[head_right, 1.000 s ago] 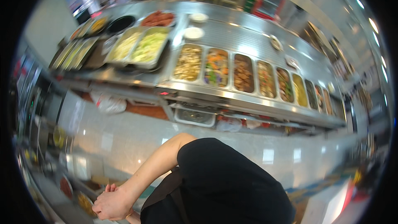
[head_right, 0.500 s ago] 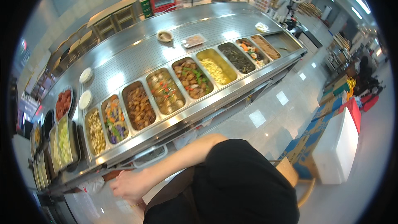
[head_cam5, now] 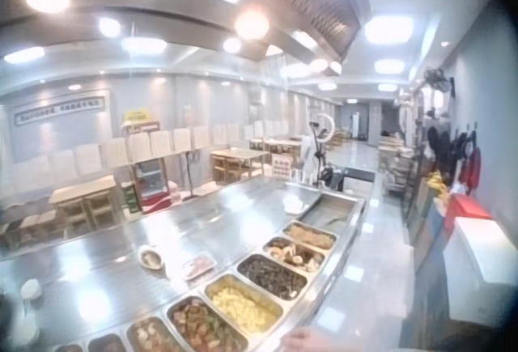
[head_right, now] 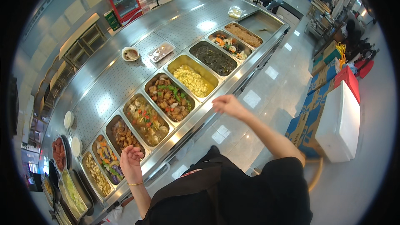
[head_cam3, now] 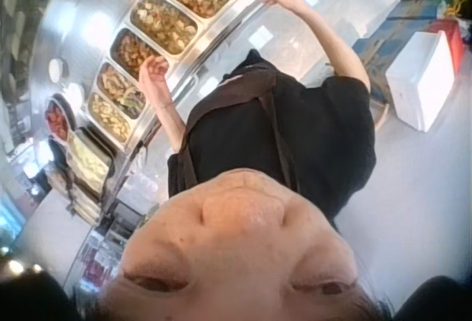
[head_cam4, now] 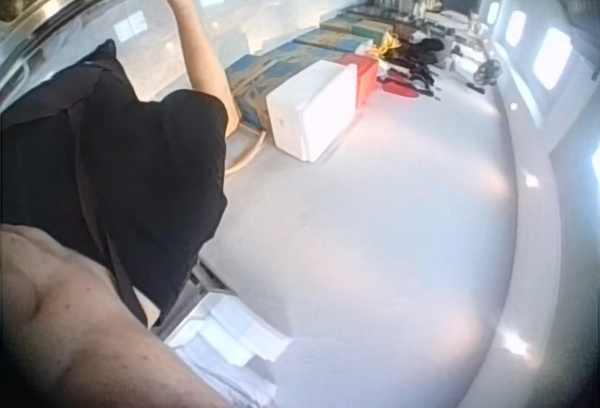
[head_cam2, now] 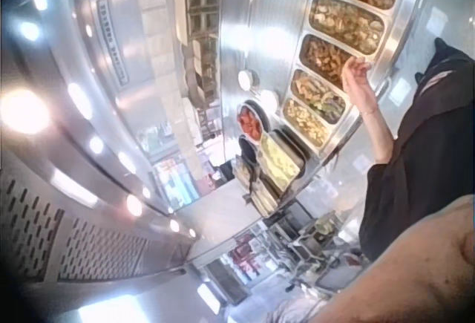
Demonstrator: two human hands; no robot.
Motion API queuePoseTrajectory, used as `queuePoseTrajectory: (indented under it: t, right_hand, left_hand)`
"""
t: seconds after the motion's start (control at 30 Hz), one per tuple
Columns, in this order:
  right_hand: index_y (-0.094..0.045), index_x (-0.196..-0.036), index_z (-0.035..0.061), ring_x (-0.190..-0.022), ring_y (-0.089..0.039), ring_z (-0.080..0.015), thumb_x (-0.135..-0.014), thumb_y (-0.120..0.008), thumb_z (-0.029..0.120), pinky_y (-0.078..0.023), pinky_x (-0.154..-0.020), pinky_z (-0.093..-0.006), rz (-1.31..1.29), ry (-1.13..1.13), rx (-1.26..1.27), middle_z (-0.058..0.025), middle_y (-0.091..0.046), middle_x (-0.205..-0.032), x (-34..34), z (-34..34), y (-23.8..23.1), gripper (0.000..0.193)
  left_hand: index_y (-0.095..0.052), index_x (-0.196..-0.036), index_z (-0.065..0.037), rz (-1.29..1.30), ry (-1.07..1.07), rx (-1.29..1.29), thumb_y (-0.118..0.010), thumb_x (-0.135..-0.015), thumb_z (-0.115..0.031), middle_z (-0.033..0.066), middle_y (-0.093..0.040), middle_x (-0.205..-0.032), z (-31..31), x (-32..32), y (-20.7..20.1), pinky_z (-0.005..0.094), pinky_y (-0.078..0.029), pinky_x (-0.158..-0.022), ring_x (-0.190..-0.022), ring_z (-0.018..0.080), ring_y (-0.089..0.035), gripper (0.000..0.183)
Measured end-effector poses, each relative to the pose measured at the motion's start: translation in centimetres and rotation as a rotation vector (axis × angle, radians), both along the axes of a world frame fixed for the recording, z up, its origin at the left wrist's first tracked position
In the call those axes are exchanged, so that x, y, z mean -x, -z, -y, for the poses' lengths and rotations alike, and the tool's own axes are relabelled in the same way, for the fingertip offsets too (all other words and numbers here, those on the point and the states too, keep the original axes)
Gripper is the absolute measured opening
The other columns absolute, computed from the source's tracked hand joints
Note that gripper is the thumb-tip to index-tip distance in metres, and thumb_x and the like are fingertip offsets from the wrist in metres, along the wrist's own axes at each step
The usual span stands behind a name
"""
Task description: The person scoops food from buffet trays into a plastic container, adds a cooked chicken leg, and walks to the counter to retrieve a small white cup. The person then places the container on the counter and handles the cup.
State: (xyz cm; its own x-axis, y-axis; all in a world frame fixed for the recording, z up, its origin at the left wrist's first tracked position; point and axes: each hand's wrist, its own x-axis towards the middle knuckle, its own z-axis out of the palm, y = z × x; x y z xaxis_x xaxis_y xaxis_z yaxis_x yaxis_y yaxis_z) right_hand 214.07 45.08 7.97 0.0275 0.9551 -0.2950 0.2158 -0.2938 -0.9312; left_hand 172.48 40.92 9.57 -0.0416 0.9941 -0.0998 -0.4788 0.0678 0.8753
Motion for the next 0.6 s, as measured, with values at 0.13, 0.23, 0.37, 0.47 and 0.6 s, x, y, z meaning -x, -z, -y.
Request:
queuePoseTrajectory:
  t: [0.13, 0.23, 0.37, 0.47, 0.6]
  right_hand:
    - [-0.064, -0.106, 0.0003, -0.079, -0.065, -0.0153, -0.089, -0.059, 0.02, -0.053, -0.067, -0.0262, -0.018, 0.249, -0.033, -0.0083, -0.068, -0.094, -9.7, -6.7, 0.2, 0.026]
    - [-0.063, -0.106, 0.0001, -0.082, -0.066, -0.0167, -0.089, -0.059, 0.021, -0.053, -0.066, -0.0272, 0.02, 0.354, -0.052, -0.0089, -0.067, -0.096, -17.4, -13.1, 0.5, 0.027]
    - [-0.062, -0.108, 0.0002, -0.081, -0.065, -0.0159, -0.087, -0.061, 0.019, -0.052, -0.062, -0.0269, -0.005, 0.475, -0.045, -0.0078, -0.066, -0.092, -28.1, -23.8, 1.6, 0.028]
    - [-0.061, -0.102, -0.002, -0.072, -0.063, -0.017, -0.085, -0.061, 0.016, -0.051, -0.053, -0.0279, -0.072, 0.604, -0.011, -0.0087, -0.063, -0.087, -35.4, -32.1, 3.1, 0.025]
    - [-0.06, -0.101, -0.0042, -0.071, -0.064, -0.0197, -0.083, -0.061, 0.014, -0.053, -0.053, -0.0305, -0.015, 0.723, 0.016, -0.0105, -0.061, -0.087, -42.6, -41.6, 5.3, 0.026]
  left_hand:
    - [-0.055, -0.108, 0.002, -0.007, 0.036, 0.031, -0.043, -0.099, -0.029, 0.0149, -0.063, -0.092, -4.1, -3.3, 0.3, 0.0322, -0.049, -0.073, -0.077, 0.0212, -0.06, 0.035]
    - [-0.055, -0.108, 0.003, -0.016, -0.024, 0.068, -0.042, -0.1, -0.029, 0.0145, -0.063, -0.093, -7.4, -6.6, 0.9, 0.0322, -0.049, -0.073, -0.079, 0.0208, -0.059, 0.036]
    - [-0.056, -0.108, 0.002, -0.068, -0.103, 0.089, -0.04, -0.1, -0.028, 0.0141, -0.062, -0.091, -12.4, -13.8, 1.6, 0.0308, -0.05, -0.072, -0.078, 0.0202, -0.059, 0.035]
    - [-0.057, -0.106, 0.001, 0.028, -0.114, 0.178, -0.042, -0.1, -0.031, 0.0136, -0.063, -0.091, -15.6, -20.4, 1.6, 0.0327, -0.049, -0.072, -0.078, 0.0217, -0.059, 0.036]
    - [-0.056, -0.107, 0.003, -0.052, -0.137, 0.185, -0.043, -0.099, -0.03, 0.0151, -0.063, -0.091, -19.5, -26.3, 0.4, 0.0325, -0.05, -0.071, -0.077, 0.022, -0.06, 0.036]
